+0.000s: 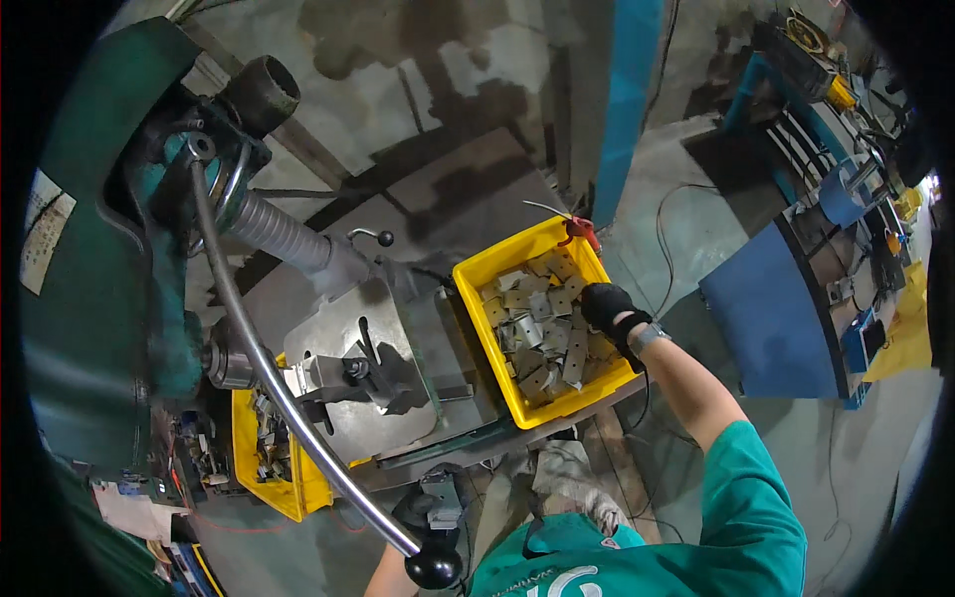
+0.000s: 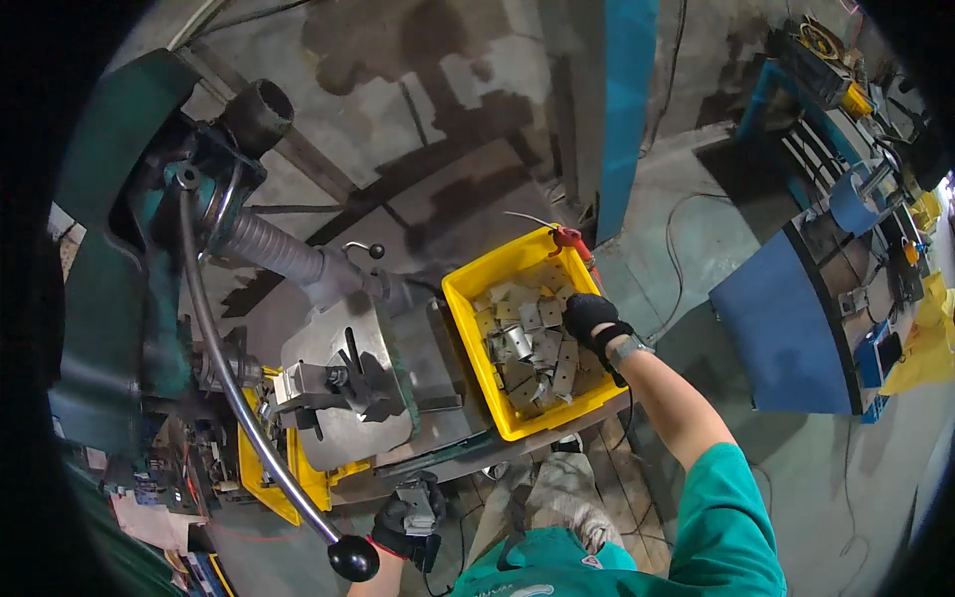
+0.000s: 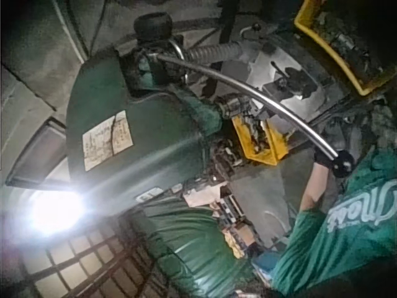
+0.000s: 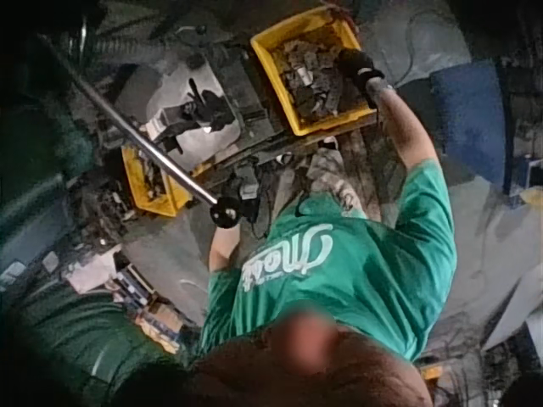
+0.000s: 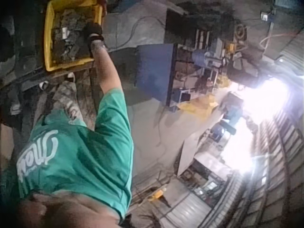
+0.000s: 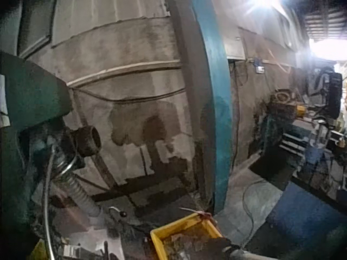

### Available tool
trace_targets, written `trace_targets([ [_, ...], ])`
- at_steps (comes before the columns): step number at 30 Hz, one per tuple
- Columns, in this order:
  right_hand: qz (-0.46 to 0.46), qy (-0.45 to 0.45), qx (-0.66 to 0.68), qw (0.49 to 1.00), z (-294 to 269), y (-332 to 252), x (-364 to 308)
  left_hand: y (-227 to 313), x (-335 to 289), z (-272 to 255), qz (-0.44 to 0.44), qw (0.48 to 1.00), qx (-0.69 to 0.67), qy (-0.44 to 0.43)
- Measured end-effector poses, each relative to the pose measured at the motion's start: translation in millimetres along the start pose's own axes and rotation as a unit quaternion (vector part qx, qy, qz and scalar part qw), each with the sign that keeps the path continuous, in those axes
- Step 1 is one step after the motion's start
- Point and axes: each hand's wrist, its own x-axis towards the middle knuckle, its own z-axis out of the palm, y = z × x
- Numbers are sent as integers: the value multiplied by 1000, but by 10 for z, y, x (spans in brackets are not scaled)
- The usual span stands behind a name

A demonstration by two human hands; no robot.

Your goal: The person is seen sorting through metal pieces from one yellow bin to another and onto a machine table.

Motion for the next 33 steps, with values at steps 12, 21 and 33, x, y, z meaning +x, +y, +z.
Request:
trace_targets([
  [12, 174, 114, -38, 977, 1129, 51, 721, 58, -218, -184, -38, 993, -110, 35],
  [21, 102, 105, 67, 987, 574, -77, 356, 139, -166, -6, -39, 993, -98, 43],
  [33, -161, 220, 332, 903, -242, -653, -1339, 11, 55, 53, -74, 997, -22, -26],
])
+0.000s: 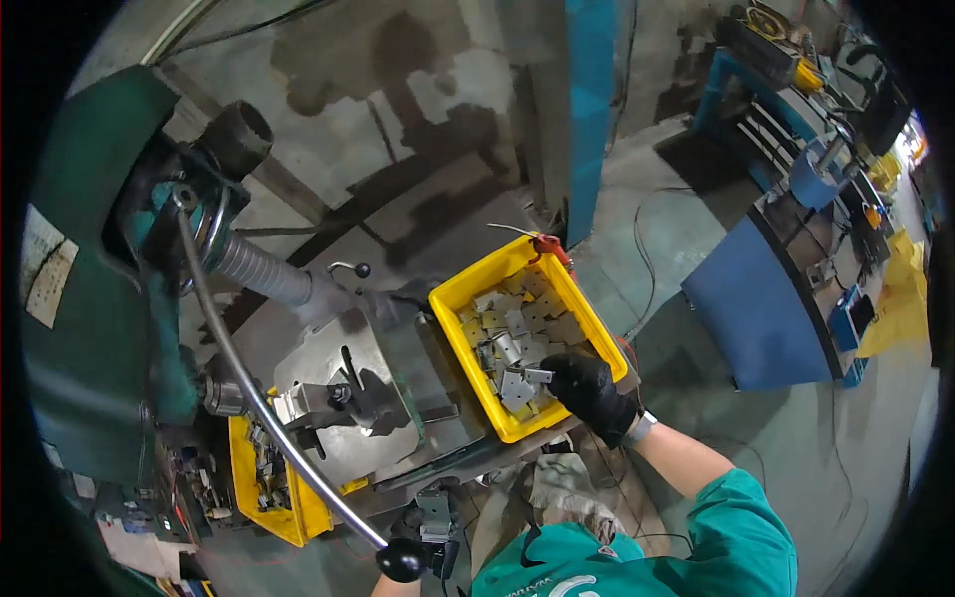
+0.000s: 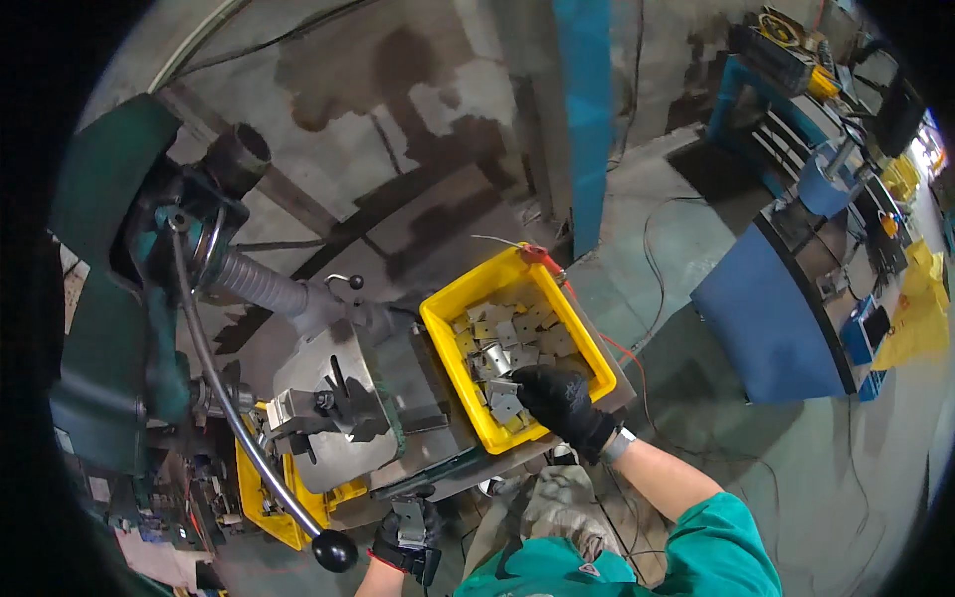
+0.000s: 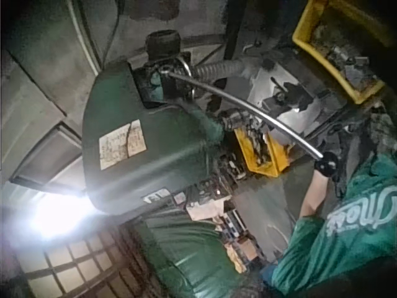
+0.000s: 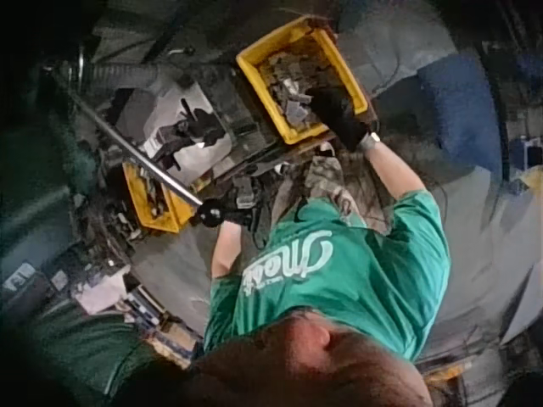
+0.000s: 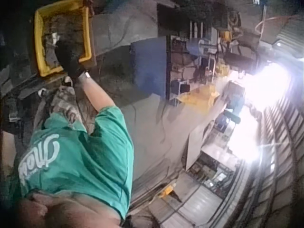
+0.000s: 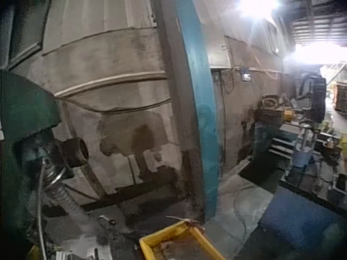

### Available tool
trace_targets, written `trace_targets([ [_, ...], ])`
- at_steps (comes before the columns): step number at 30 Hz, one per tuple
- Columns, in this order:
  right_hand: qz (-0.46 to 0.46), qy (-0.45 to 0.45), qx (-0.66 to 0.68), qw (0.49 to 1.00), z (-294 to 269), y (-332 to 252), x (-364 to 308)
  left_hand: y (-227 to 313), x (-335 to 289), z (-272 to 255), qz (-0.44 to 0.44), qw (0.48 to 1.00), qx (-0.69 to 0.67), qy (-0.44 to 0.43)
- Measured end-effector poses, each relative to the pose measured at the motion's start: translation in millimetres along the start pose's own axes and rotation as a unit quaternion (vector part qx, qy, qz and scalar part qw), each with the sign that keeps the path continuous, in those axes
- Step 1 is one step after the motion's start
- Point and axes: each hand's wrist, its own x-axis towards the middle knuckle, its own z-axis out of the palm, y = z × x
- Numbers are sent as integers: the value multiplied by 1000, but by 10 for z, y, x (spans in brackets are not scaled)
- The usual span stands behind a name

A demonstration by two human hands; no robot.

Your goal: The person is seen sorting through metal pieces from one yellow bin to another and onto a machine table.

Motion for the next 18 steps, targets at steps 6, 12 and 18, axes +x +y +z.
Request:
trace_targets([
  [6, 99, -26, 147, 984, -127, -98, -234, 32, 184, 169, -21, 997, 53, -51],
  [12, 141, -4, 157, 978, -182, -11, -371, 1, 266, 306, -38, 997, 57, -48],
  [18, 252, 8, 236, 938, -260, -61, -398, -25, 291, 358, -33, 996, 67, -54],
])
